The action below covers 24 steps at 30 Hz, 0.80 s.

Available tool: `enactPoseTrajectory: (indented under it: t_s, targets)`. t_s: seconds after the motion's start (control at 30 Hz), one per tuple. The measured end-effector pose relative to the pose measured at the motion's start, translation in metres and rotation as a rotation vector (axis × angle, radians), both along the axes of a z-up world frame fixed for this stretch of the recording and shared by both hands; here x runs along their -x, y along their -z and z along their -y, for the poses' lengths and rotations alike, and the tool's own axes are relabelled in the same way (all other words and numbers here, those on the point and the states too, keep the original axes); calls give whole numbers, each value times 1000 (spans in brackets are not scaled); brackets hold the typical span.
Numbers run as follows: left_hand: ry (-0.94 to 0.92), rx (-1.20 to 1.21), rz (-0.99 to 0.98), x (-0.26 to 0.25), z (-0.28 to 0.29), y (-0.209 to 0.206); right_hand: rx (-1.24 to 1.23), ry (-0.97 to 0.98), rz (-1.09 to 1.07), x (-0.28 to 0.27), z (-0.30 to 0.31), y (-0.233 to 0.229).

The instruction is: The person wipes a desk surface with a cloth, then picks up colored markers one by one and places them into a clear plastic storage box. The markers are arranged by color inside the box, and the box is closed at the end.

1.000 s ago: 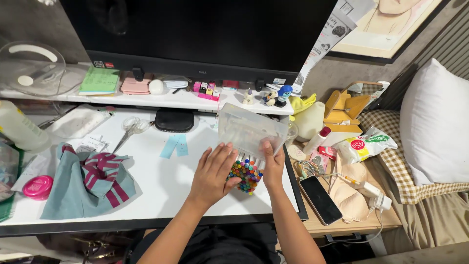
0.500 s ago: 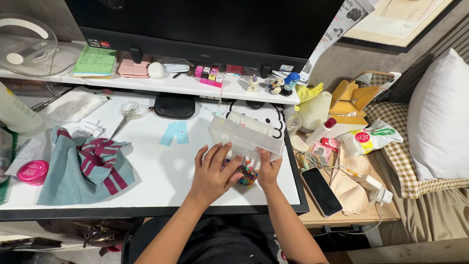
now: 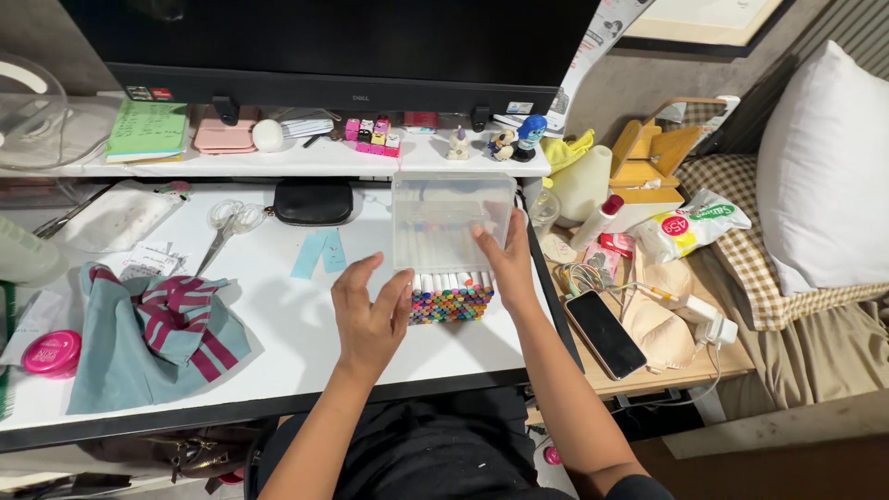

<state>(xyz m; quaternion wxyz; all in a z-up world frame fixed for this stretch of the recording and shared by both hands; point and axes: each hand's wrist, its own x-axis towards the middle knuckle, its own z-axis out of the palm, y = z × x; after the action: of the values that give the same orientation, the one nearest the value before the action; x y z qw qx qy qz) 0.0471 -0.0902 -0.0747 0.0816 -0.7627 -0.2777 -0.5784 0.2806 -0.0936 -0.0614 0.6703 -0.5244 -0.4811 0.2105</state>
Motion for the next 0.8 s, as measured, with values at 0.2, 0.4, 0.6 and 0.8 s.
enactPoseTrajectory:
  t_s: [0.2, 0.4, 0.6, 0.8]
  targets:
    - [62, -150, -339, -20, 25, -20, -423, 309, 525, 10, 20, 11]
    - [77, -86, -376, -34, 19, -35, -159, 344, 684, -2, 24, 22]
    - [38, -34, -225, 8, 18, -16, -344, 518, 991, -2, 22, 16]
    - [-11, -23, -272, 28, 25, 25, -435, 492, 964, -5, 20, 24]
